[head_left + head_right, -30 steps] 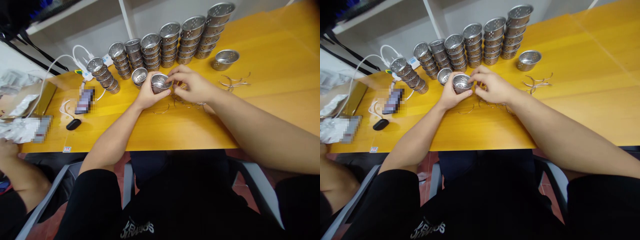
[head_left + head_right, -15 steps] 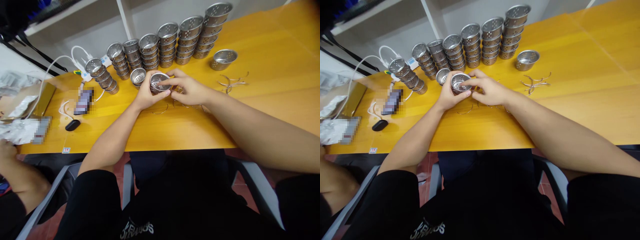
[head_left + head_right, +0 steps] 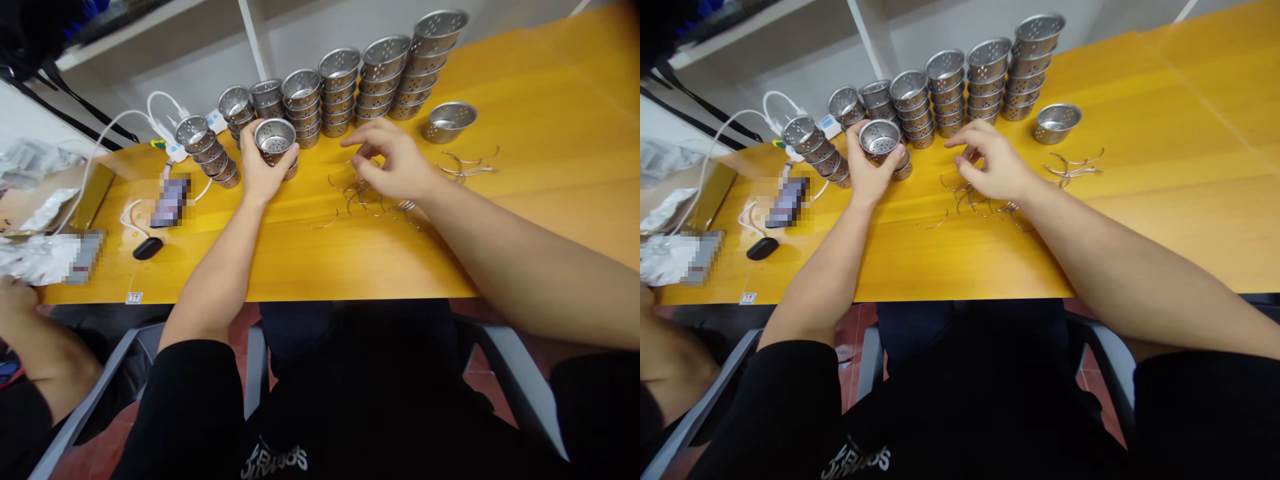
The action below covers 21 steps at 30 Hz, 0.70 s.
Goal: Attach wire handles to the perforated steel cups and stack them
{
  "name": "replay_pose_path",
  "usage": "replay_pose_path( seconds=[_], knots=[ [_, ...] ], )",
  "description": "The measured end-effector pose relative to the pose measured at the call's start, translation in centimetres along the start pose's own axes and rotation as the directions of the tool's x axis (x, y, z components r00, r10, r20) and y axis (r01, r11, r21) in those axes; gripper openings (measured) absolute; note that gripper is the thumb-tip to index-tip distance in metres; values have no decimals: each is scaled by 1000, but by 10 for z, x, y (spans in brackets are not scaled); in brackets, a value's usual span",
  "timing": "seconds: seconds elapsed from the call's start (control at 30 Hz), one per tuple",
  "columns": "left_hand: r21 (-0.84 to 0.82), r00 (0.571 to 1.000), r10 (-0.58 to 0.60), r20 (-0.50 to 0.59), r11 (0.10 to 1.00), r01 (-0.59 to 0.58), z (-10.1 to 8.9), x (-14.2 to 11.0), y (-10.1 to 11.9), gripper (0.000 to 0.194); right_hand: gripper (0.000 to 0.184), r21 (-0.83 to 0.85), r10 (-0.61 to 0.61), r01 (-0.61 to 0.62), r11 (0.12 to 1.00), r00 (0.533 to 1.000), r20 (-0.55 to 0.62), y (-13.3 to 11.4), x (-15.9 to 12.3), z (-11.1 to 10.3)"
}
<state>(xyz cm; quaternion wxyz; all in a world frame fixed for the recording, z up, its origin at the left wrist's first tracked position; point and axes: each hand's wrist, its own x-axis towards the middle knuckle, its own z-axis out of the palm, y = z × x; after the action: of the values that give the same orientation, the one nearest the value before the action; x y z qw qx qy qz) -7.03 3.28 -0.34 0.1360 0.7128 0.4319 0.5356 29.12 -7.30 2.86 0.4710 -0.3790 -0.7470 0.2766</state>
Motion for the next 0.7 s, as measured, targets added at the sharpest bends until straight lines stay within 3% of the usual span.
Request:
replay_pose_path(
  seconds=[0.23,0.53,0.7],
  knots=[
    [-25,989,-102,103,994,105,0,0,-19,120,46,-58,-19,20,998,999,32,0,-1,1],
    [-25,982,-93,165,995,98,2,-10,9,116,45,-52,3,1,999,998,61,6,-2,-1],
    [-21,974,-114,195,992,121,7,-10,-5,109,36,-90,-23,29,996,997,67,8,-3,0]
  ],
)
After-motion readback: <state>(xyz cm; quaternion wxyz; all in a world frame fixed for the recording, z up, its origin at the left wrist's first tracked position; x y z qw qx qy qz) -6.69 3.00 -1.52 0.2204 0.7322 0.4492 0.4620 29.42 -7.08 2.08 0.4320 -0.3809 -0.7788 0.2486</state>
